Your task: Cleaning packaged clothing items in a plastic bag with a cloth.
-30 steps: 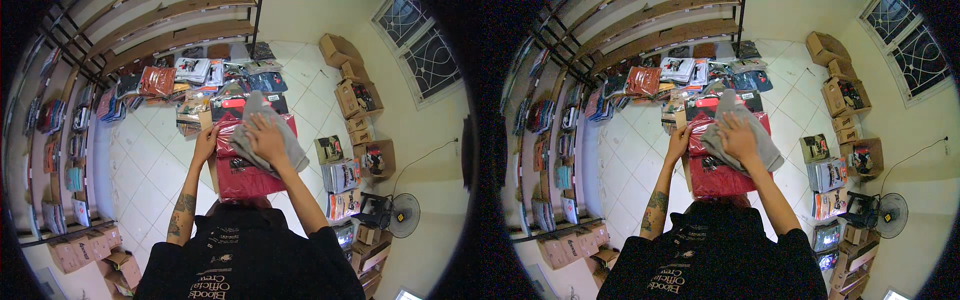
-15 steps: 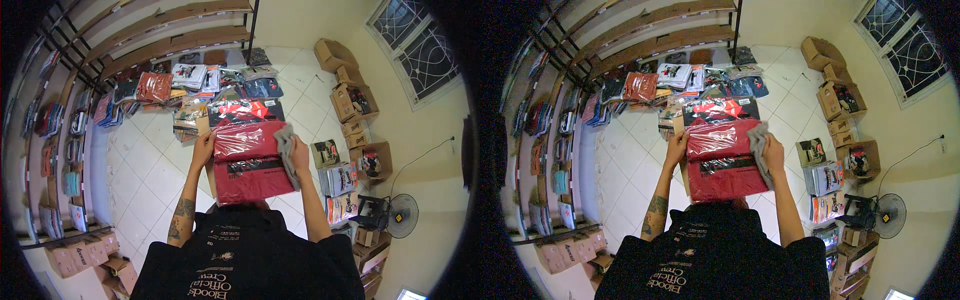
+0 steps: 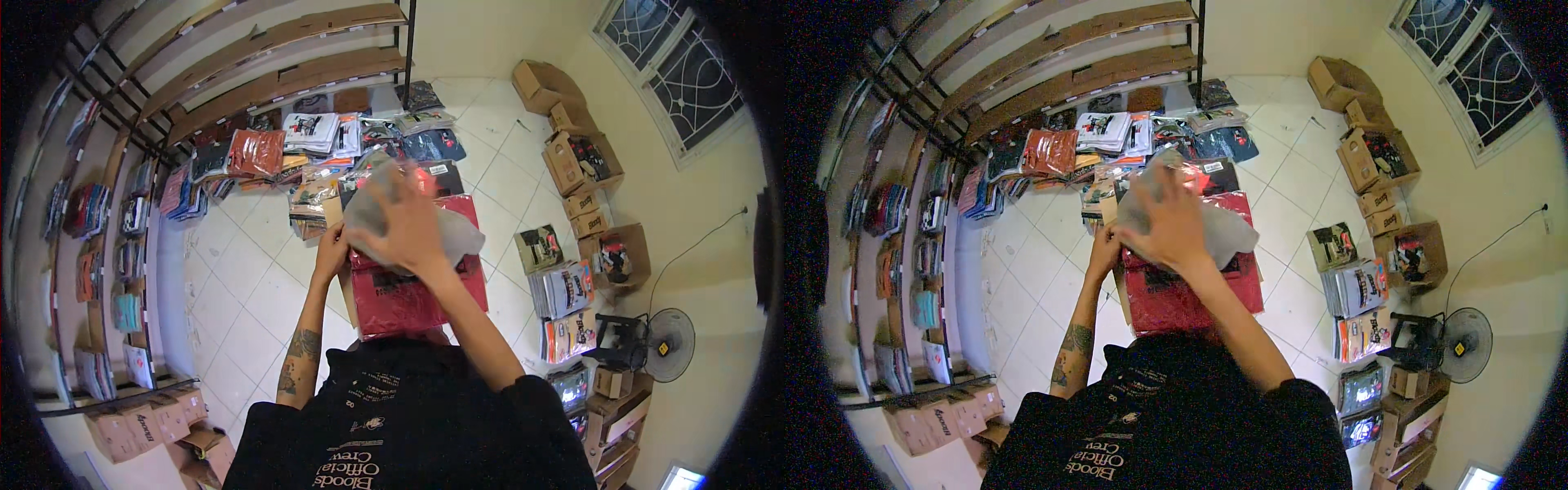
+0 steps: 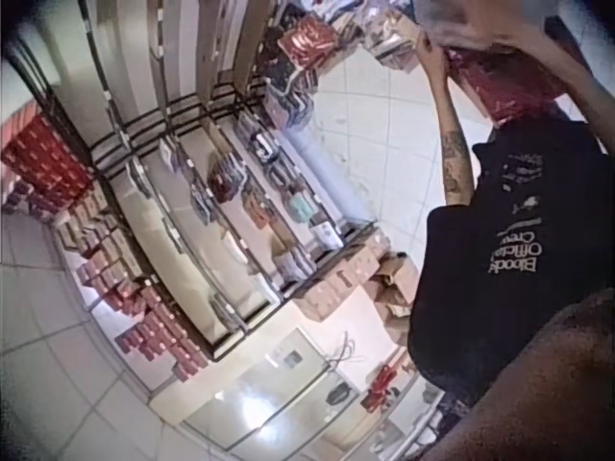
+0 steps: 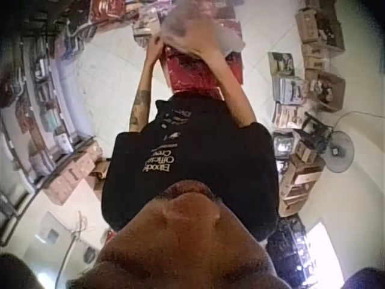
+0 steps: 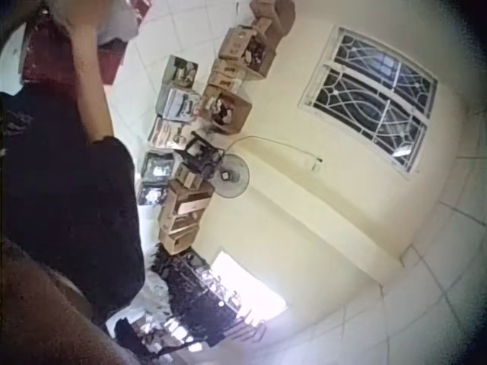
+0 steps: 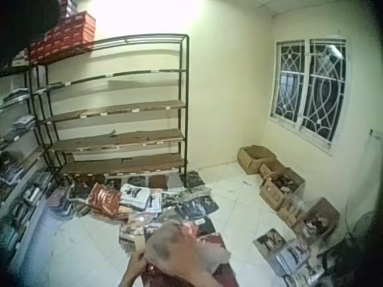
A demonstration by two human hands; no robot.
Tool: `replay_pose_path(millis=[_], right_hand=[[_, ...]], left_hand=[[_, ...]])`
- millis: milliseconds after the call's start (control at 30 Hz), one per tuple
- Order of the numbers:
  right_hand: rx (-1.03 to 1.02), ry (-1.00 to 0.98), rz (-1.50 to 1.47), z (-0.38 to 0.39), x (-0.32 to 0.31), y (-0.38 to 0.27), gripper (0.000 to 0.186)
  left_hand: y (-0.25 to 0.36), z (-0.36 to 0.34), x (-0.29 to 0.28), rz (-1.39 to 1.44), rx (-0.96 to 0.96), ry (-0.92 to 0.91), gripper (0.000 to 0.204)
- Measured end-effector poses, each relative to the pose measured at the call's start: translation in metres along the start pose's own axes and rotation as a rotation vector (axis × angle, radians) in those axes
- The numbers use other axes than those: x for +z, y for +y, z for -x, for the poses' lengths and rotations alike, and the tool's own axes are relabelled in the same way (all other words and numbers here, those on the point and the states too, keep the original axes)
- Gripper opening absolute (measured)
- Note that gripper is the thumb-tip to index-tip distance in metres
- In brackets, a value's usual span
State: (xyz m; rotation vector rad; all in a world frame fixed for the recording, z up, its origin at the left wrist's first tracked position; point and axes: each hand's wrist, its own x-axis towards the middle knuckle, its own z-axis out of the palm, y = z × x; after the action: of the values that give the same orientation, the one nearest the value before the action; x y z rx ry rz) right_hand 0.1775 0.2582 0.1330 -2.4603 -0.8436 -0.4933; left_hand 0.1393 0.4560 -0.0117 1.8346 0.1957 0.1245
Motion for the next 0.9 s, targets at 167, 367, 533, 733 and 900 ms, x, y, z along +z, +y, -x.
replay_pose_path(millis=[167,367,533,733,900], right_hand=[[-0.105,-0.23,0.005,0.025,0.095,0.019,0.067],[-0.052,-0.227,0.031,0.051,0.077,0.042,0.051],[0.034,-0.123,0.145,0.073,0.039,0.075,0.041],[0.429,-0.034,-0.076,0.111,0.017,0.132,0.033],[0.674,0.481,-0.148,0.12,-0.027,0.183,0.042]], left_hand=[[-0.009,0.001,-0.006,0.151,-0.05,0.023,0.028],[0.012,0.0,0.0,-0.059,-0.002,0.052,0.04],[0.012,-0.002,0.0,-0.021,-0.023,0.03,0.046],[0.005,0.001,-0.002,0.002,-0.017,0.06,0.044],[0.004,-0.001,0.001,-0.073,0.037,0.073,0.042]])
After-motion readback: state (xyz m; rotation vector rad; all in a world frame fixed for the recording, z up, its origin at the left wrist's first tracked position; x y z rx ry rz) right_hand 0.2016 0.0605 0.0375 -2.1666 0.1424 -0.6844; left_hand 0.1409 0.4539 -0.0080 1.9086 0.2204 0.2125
